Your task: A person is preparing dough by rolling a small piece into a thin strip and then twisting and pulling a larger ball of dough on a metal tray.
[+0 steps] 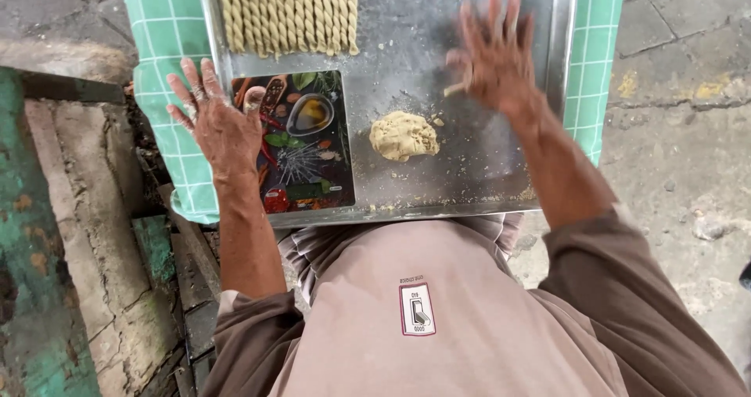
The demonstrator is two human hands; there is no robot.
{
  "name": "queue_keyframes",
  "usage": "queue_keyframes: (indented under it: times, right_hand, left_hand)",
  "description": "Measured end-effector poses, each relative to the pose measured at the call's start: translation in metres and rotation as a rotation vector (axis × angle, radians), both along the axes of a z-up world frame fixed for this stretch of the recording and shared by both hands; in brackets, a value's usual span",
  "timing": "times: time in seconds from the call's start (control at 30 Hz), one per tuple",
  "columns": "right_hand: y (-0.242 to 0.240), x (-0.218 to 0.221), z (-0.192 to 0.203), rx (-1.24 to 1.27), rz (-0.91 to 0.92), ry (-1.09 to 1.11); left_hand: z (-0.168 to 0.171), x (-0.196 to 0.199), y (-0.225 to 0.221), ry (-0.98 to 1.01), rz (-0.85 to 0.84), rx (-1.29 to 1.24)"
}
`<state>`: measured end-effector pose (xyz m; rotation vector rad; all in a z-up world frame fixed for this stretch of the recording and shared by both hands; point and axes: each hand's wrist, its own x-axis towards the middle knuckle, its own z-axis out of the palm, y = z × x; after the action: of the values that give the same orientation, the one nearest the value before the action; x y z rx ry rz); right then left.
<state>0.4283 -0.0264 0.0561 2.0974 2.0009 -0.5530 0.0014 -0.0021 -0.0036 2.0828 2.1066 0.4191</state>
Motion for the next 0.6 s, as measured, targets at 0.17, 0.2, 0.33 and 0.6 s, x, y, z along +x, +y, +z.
queue_keyframes:
  times: [0.17,0.2,0.33,0.6]
  right_hand:
    - [0.056,0.014,-0.014,0.151,0.031,0.063]
    - [0.063,0.013,-0.015,0.158,0.040,0.062]
    - [0.054,-0.022,-0.001,0.160,0.204,0.055]
    - [-0.012,-0.020,-0.020,0.012,0.281,-0.014]
  left_hand:
    - [0.019,0.004,0.001,-0.012,-0.008,-0.075]
    - [0.020,0.005,0.005,-0.014,0.000,-0.067]
    - [0.016,0.004,0.000,-0.015,-0.014,-0.043]
    - [0.021,0.008,0.005,-0.065,-0.010,-0.057]
